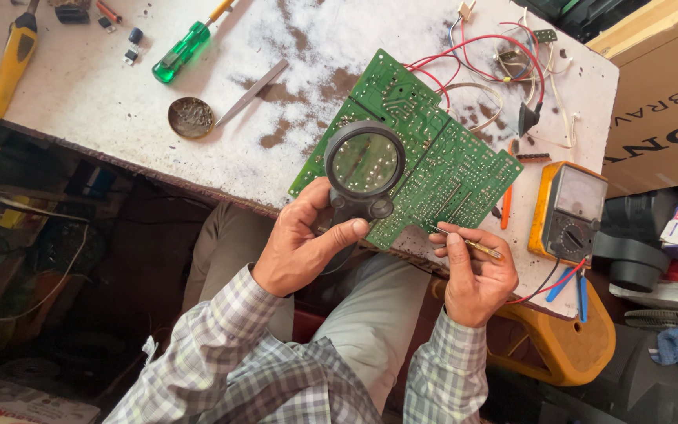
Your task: The person uses multimeter probes to test points on a circuit board, then flips the board to test the solder side. They use a magnifying glass to inspect the board closely and point with a small tool.
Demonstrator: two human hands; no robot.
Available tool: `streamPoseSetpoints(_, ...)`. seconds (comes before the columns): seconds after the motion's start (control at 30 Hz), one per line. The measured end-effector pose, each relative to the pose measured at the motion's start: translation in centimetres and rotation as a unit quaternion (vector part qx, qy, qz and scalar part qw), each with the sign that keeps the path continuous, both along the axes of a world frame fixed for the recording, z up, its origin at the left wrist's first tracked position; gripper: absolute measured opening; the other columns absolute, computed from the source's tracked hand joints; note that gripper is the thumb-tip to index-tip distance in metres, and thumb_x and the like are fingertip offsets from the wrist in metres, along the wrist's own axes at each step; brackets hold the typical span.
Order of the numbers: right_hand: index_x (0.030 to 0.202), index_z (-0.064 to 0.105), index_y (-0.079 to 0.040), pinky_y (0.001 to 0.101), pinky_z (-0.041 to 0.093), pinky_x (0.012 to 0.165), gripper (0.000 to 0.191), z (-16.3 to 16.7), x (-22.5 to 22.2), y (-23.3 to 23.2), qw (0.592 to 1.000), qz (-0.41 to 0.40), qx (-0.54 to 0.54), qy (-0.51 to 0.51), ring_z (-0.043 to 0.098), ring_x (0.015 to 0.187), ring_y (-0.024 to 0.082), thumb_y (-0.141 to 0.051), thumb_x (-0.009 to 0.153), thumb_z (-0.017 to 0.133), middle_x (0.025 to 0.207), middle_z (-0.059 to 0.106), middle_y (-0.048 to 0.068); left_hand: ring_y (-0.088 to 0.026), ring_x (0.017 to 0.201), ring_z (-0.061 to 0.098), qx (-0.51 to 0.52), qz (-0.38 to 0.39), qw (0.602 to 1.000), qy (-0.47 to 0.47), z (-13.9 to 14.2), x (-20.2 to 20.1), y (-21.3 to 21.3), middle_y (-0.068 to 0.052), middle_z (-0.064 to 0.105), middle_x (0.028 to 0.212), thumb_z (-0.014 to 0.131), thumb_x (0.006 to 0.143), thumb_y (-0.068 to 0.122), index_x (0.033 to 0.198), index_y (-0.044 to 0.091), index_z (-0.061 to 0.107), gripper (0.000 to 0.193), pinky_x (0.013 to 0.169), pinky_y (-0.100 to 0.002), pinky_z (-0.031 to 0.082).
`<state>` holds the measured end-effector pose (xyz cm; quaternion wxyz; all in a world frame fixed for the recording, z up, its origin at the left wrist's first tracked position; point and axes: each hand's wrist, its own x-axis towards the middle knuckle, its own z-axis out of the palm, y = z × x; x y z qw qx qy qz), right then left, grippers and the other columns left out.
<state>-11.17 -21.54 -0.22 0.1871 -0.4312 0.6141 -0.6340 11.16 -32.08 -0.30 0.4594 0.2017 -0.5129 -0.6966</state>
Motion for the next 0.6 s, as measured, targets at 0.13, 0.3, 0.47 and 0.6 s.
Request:
streamPoseSetpoints(0.13,0.113,0.058,0.004,0.0294,0.061,0.075,0.012,-0.02,0.01,-0.13,1.000,-0.005,0.005,0.005,0.074,0.087,0.021,0.002,0.102,0.065,0.107,0.074,0.022,-0.012,0.119,0.059,-0.016,0.003,1.000,0.005,0.16,0.07,-0.28,-0.004,0.061,0.127,0.073,0.099,0.012,0.131,-0.001,0.063,0.036,0.105,-0.030,0.049)
streamPoseSetpoints(0.3,0.112,0.059,0.004,0.0292,0.060,0.074,0.012,0.00,0.00,-0.23,1.000,-0.006,0.005,0.005,0.074,0.086,0.021,0.002,0.102,0.065,0.106,0.074,0.022,-0.012,0.118,0.059,-0.035,0.020,0.999,-0.014,0.35,0.14,-0.53,-0.004,0.062,0.126,0.074,0.099,0.013,0.131,0.000,0.063,0.037,0.105,-0.030,0.049)
streamPoseSetpoints(0.47,0.112,0.059,0.004,0.0294,0.060,0.074,0.011,-0.02,-0.03,-0.10,1.000,-0.007,0.008,0.009,0.074,0.086,0.021,0.002,0.102,0.065,0.106,0.074,0.022,-0.012,0.117,0.059,-0.039,0.023,0.999,-0.017,0.29,0.00,-0.58,-0.005,0.062,0.126,0.074,0.098,0.014,0.131,0.000,0.063,0.038,0.104,-0.030,0.048)
streamPoseSetpoints(0.6,0.112,0.059,0.004,0.0297,0.061,0.075,0.012,-0.04,-0.03,-0.24,1.000,-0.010,0.001,0.002,0.074,0.087,0.021,0.002,0.102,0.065,0.107,0.074,0.022,-0.013,0.118,0.059,-0.044,0.024,0.999,-0.021,0.20,-0.03,-0.65,-0.005,0.062,0.126,0.074,0.098,0.014,0.131,0.000,0.063,0.038,0.105,-0.030,0.049)
